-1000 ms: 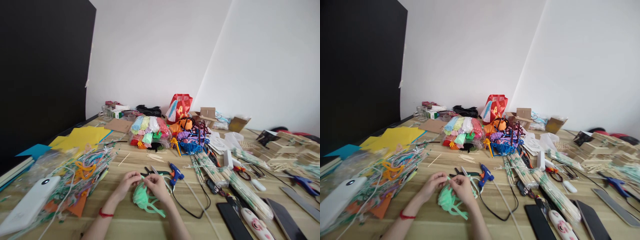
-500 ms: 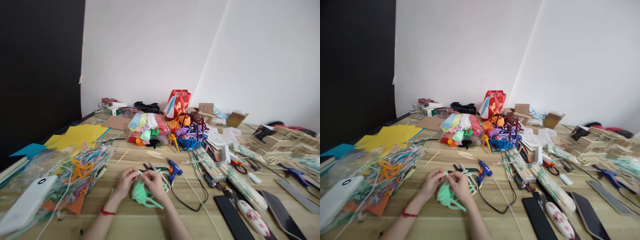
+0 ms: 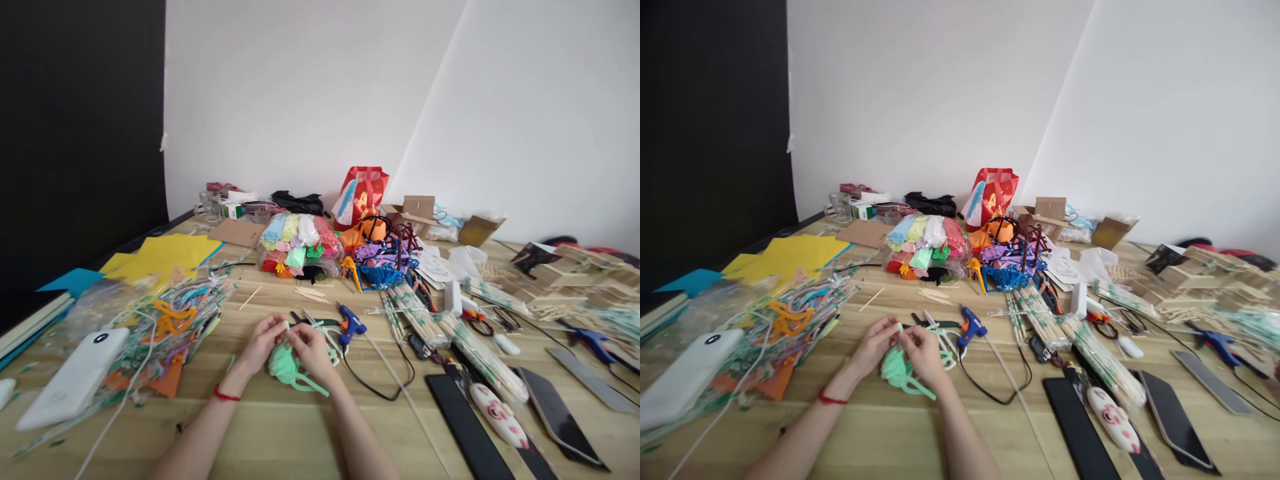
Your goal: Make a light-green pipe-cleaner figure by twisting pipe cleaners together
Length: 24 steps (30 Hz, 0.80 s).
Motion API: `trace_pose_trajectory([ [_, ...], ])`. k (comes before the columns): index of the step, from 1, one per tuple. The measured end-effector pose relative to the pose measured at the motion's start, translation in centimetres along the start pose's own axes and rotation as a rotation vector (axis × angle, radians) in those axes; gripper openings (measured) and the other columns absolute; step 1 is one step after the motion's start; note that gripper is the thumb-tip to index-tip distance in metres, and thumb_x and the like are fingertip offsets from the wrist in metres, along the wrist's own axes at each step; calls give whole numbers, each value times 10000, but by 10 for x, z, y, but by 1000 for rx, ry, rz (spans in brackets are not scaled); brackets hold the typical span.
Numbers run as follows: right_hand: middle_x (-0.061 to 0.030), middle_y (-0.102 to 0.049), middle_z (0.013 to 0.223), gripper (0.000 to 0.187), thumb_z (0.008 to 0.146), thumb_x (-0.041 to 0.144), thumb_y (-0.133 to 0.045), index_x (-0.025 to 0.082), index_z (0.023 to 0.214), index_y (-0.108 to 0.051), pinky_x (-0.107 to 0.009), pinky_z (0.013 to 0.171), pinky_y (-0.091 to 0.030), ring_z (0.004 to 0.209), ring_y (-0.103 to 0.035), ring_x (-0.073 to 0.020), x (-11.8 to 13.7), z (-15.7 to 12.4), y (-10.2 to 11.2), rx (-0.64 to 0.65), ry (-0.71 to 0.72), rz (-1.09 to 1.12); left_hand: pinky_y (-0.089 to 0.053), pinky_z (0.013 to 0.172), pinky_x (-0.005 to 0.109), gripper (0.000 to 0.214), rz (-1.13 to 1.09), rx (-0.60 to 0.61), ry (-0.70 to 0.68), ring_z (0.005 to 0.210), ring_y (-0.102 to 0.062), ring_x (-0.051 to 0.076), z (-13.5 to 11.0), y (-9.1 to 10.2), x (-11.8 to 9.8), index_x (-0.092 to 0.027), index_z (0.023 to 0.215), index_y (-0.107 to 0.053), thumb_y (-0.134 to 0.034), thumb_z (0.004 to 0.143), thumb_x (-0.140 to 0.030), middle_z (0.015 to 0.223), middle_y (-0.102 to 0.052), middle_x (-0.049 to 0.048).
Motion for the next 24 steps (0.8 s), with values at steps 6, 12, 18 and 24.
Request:
trace_pose_trajectory([
  [6, 14, -570, 579, 330, 779, 475, -546, 154, 725, -605, -191, 421, -350, 425, -442, -75, 1, 0, 4, 5, -1, -13, -372, 540, 212, 198, -27, 38, 45, 547, -495, 88, 2, 0, 6, -133, 780, -618, -706, 661, -264, 638, -588, -17],
  [12, 7, -580, 592, 333, 778, 474, -546, 150, 744, -611, -184, 414, -358, 427, -459, -77, -2, 1, 6, 22, -29, -25, -355, 531, 199, 172, 13, 75, 7, 537, -479, 74, 3, -2, 6, -136, 749, -615, -706, 665, -255, 621, -575, -35],
  [18, 16, -573, 574, 327, 776, 474, -543, 158, 718, -601, -181, 405, -344, 422, -461, -79, -4, 1, 7, 34, -46, -36, -357, 503, 208, 211, 32, 112, 6, 494, -489, 83, 4, -6, 8, -145, 737, -596, -719, 636, -282, 565, -555, -54],
  [24, 21, -567, 565, 313, 758, 470, -558, 162, 733, -607, -186, 420, -358, 434, -469, -85, -6, 2, 8, 44, -69, -40, -382, 523, 215, 145, 14, 176, -21, 519, -521, 90, 3, -11, 6, -149, 690, -588, -701, 658, -233, 604, -564, -51],
])
Point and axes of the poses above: each hand's wrist, its own z-axis towards the middle knuckle, its own y-axis out of the back of the hand, x = y × z, the point moved 6 cm from there along z, towards the middle knuckle
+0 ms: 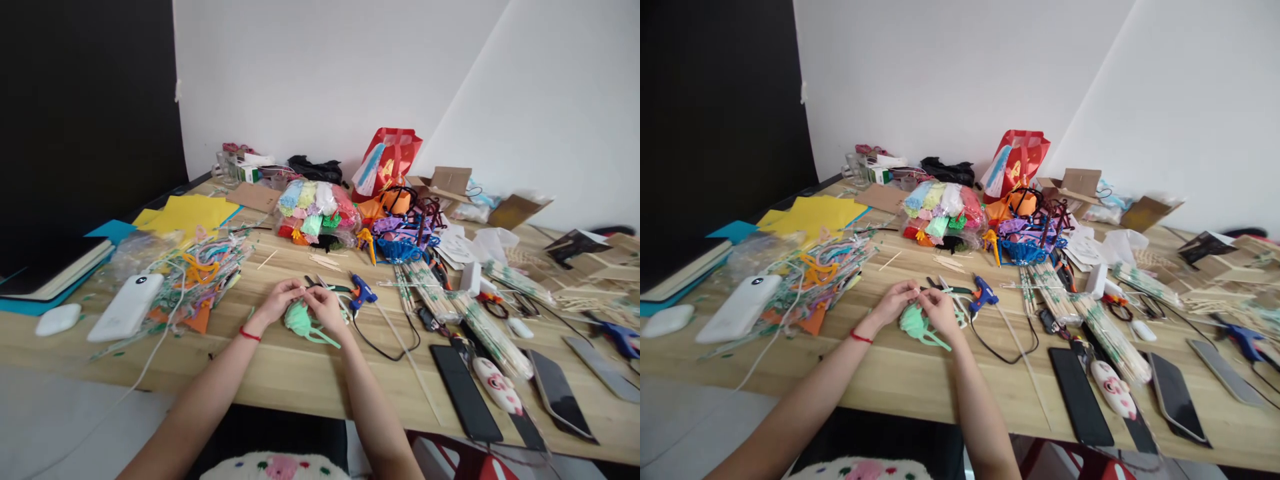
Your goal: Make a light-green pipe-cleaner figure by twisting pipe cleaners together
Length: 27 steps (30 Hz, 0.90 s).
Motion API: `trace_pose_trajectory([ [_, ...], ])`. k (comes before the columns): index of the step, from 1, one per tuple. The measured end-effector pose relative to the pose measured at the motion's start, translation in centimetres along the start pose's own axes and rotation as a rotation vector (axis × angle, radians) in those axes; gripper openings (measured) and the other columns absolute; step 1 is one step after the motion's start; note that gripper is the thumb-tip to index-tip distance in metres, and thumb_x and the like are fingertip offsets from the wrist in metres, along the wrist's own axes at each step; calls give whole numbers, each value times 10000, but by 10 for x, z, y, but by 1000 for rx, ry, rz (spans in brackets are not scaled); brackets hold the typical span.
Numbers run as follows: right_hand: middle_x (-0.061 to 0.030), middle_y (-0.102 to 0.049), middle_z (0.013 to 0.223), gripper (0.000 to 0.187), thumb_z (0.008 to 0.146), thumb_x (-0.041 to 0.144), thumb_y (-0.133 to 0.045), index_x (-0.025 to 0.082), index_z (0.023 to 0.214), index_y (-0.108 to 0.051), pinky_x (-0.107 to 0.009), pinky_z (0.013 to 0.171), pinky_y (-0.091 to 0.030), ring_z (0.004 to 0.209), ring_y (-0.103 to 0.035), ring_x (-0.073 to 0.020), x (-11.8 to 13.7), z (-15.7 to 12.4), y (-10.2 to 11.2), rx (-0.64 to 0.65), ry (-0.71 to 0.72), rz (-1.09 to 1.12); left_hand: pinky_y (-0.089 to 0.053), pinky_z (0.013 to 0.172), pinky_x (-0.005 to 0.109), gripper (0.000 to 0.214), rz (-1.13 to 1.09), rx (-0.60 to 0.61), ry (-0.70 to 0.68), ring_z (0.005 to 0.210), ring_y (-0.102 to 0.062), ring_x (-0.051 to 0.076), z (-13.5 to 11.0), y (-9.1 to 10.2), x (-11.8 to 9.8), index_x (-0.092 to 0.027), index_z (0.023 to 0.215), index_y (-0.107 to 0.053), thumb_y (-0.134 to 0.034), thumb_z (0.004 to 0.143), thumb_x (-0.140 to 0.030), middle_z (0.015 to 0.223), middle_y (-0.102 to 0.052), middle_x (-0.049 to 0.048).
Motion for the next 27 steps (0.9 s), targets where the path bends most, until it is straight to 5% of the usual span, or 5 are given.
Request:
trace_pose_trajectory([
  [27, 47, -501, 489, 256, 677, 417, -627, 168, 623, -600, -195, 410, -313, 414, -409, -75, -15, 2, -1, -49, -119, 179, -362, 548, 211, 167, 61, -119, 8, 565, -477, 96, -5, 16, 8, -133, 698, -646, -684, 675, -294, 602, -563, -24],
])
Point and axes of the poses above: each hand's wrist, its own z-axis towards the middle knuckle, its own y-axis out of the back of the hand, x = y × z, the point moved 6 cm from there along z, towards the middle knuckle
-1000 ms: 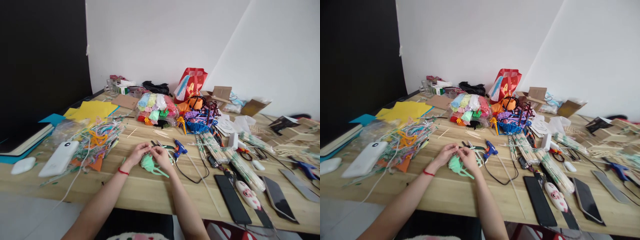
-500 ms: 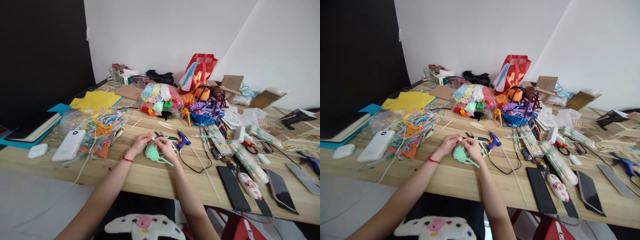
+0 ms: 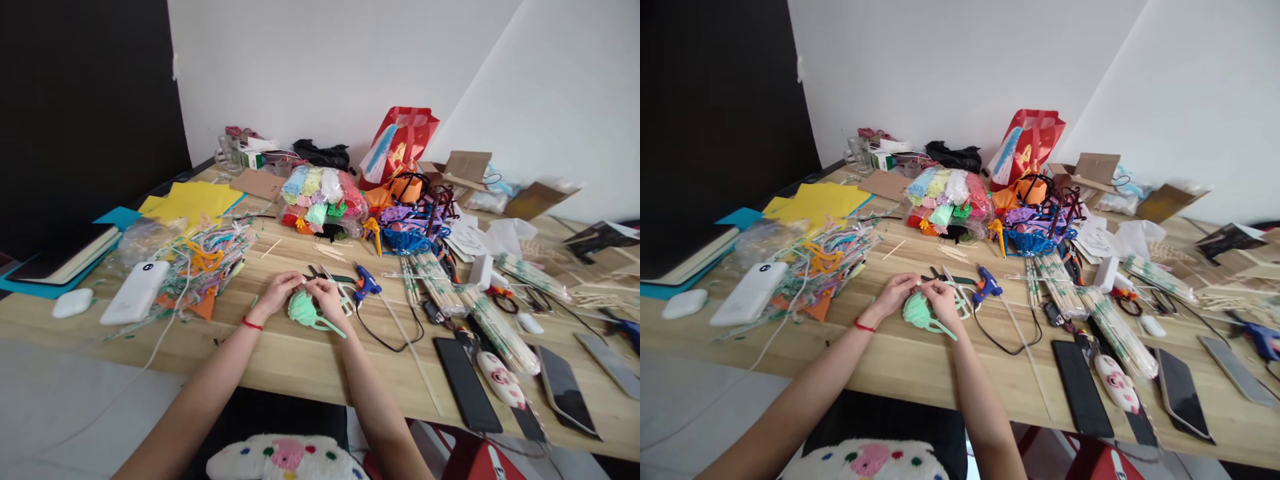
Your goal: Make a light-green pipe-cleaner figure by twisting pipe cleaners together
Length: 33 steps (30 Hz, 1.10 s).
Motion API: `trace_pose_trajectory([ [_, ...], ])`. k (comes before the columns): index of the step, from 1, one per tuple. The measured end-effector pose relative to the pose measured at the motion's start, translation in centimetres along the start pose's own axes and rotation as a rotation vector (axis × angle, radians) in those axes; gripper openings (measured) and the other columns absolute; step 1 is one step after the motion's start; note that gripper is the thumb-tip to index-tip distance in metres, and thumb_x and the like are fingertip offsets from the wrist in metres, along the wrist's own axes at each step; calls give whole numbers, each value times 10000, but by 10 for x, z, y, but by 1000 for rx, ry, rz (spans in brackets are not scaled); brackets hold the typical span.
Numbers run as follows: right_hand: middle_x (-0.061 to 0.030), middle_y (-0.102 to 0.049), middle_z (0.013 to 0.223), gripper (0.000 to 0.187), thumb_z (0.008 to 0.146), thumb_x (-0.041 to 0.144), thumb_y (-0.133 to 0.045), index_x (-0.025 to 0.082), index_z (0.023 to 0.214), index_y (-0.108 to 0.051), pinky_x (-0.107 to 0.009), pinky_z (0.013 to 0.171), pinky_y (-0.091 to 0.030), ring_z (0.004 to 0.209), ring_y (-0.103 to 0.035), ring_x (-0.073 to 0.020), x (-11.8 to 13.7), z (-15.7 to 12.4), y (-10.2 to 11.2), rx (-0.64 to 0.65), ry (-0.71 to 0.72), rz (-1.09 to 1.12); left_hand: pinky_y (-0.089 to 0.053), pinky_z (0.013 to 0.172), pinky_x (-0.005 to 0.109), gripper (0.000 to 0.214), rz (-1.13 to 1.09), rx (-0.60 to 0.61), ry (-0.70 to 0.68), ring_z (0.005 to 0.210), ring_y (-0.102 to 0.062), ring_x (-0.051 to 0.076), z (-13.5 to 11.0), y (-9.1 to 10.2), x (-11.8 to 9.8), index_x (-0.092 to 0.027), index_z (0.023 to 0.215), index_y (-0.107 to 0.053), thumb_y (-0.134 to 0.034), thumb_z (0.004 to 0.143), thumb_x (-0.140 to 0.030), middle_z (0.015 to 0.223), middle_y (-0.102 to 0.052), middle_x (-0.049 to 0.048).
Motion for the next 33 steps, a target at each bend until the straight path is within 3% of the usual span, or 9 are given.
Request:
trace_pose_trajectory([
  [8, 41, -494, 494, 274, 694, 421, -632, 147, 688, -624, -185, 385, -294, 403, -380, -69, 6, -1, -6, -33, 31, -20, -400, 575, 217, 225, 18, -154, -22, 586, -521, 107, -11, 6, 1, -153, 769, -667, -703, 652, -341, 657, -628, -20],
  [11, 12, -554, 548, 305, 716, 448, -613, 145, 748, -631, -188, 389, -314, 417, -396, -75, 9, -4, -7, -72, 63, -54, -437, 626, 251, 251, 82, -149, 6, 662, -569, 151, -17, 5, 2, -131, 786, -680, -688, 672, -356, 719, -668, 23],
  [15, -20, -605, 613, 330, 737, 471, -588, 145, 775, -628, -193, 401, -352, 453, -446, -95, 13, -8, -10, -119, 105, -97, -464, 741, 303, 256, 136, -171, -28, 797, -606, 200, -24, 2, -16, -145, 855, -695, -648, 716, -355, 850, -699, 60],
  [20, -4, -587, 588, 312, 777, 452, -553, 152, 771, -639, -184, 390, -325, 425, -407, -81, 28, -18, -16, -158, 149, -194, -475, 768, 311, 167, 543, -192, -142, 839, -614, 221, -30, -12, -66, -182, 767, -715, -648, 713, -325, 841, -703, 55],
  [24, -12, -601, 655, 308, 779, 448, -552, 159, 848, -629, -191, 385, -336, 412, -414, -80, 30, -27, -23, -104, 107, -130, -478, 774, 302, 162, 845, -150, -284, 830, -615, 201, -42, -32, -96, -205, 802, -704, -569, 783, -293, 825, -687, 51],
  [27, 21, -516, 549, 307, 798, 446, -529, 160, 820, -641, -196, 412, -347, 420, -431, -91, 23, -34, -30, -16, 69, -104, -490, 714, 274, 179, 1050, -98, -379, 792, -615, 184, -54, -47, -101, -219, 804, -684, -512, 821, -268, 800, -669, 45],
  [33, 12, -456, 435, 419, 775, 492, -527, 174, 516, -612, -209, 412, -341, 414, -423, -109, 8, -52, -24, -74, 95, -141, -488, 618, 253, 198, 1381, 15, -633, 713, -607, 170, -80, -69, -99, -265, 848, -673, -493, 814, -189, 740, -654, 22],
])
Point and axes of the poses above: each hand's wrist, its own z-axis towards the middle knuckle, its own y-axis out of the back of the hand, x = y × z, the point moved 6 cm from there along z, towards the middle knuckle
